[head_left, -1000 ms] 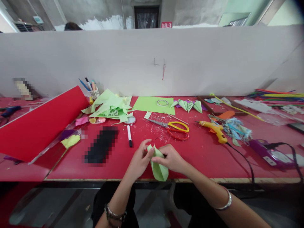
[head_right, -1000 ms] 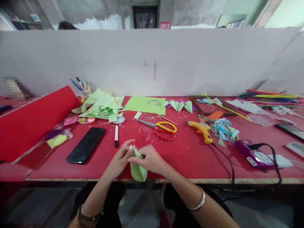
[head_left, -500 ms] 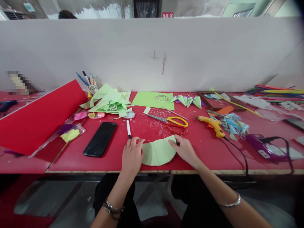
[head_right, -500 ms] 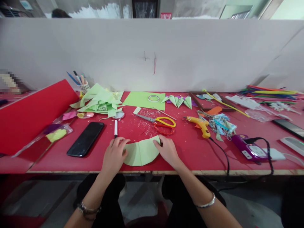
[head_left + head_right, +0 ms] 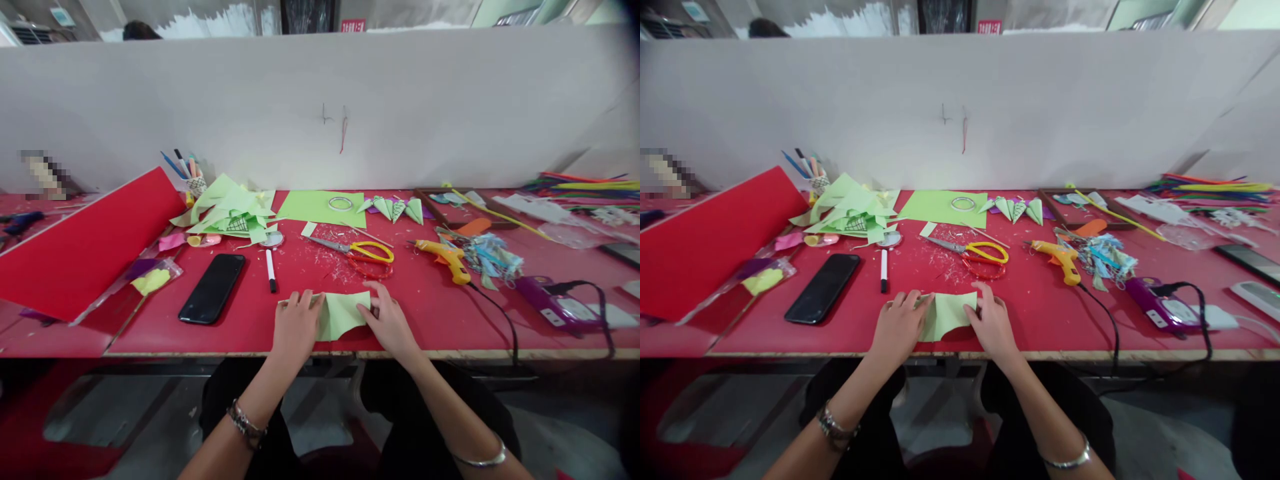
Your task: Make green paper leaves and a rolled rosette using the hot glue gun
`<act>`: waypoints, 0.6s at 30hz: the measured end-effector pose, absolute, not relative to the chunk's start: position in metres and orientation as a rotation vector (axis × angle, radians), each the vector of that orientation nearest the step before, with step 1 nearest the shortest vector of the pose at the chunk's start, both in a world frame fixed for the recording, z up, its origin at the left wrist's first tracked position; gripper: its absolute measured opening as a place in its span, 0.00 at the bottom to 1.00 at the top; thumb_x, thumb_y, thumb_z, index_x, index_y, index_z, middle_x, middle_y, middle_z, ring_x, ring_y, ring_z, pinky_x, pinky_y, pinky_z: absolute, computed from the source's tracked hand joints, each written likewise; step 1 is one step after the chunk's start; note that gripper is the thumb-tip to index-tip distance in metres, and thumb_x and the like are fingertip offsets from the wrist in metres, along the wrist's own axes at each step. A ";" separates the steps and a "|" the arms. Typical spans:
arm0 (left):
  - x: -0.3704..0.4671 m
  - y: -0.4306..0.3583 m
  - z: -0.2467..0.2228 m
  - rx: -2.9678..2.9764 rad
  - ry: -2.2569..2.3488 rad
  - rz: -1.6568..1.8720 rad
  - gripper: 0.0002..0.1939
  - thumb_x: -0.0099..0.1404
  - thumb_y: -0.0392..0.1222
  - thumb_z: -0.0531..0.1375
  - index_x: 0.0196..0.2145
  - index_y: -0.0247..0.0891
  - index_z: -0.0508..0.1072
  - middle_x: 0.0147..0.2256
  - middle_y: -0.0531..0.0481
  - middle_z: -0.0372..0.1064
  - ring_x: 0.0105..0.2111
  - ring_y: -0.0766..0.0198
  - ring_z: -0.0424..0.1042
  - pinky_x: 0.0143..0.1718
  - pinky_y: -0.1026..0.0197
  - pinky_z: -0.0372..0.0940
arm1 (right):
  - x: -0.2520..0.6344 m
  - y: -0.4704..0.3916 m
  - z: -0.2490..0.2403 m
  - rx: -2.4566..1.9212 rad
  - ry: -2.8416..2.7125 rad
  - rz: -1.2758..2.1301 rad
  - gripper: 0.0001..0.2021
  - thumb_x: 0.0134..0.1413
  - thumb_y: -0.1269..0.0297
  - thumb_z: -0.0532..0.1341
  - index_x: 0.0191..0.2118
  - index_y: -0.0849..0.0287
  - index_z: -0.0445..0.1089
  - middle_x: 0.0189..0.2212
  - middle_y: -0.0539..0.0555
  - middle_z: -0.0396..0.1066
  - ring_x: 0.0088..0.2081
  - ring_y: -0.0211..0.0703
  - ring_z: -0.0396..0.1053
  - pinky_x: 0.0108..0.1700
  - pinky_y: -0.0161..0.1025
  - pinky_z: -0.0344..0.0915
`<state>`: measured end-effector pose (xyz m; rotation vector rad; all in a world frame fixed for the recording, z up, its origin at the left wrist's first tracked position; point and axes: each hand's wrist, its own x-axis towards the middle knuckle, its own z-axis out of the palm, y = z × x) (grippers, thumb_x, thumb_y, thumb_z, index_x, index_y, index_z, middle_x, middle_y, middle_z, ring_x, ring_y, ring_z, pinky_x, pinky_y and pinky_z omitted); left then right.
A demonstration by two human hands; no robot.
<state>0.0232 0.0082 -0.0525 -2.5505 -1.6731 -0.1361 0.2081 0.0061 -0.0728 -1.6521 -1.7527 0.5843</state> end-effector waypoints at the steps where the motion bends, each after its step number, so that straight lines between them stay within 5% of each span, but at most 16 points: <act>1: 0.024 0.008 -0.052 -2.545 -1.683 -0.139 0.20 0.61 0.35 0.49 0.52 0.43 0.60 0.44 0.46 0.62 0.42 0.54 0.61 0.37 0.51 0.61 | 0.208 0.005 -0.073 -1.655 -1.774 0.556 0.17 0.50 0.65 0.50 0.48 0.61 0.54 0.16 0.44 0.58 0.20 0.38 0.59 0.30 0.36 0.57; 13: 0.028 0.005 -0.052 -2.524 -1.734 -0.130 0.21 0.61 0.34 0.49 0.53 0.44 0.59 0.45 0.45 0.60 0.44 0.54 0.60 0.40 0.51 0.59 | 0.212 0.003 -0.077 -1.677 -1.831 0.413 0.14 0.52 0.67 0.48 0.45 0.61 0.59 0.20 0.49 0.65 0.25 0.42 0.64 0.33 0.38 0.58; 18: 0.029 0.002 -0.053 -2.524 -1.731 -0.191 0.20 0.62 0.42 0.49 0.53 0.42 0.59 0.46 0.44 0.60 0.45 0.53 0.59 0.42 0.50 0.57 | 0.214 -0.003 -0.074 -1.637 -1.709 0.578 0.20 0.51 0.60 0.53 0.50 0.60 0.54 0.26 0.52 0.70 0.30 0.45 0.67 0.37 0.42 0.60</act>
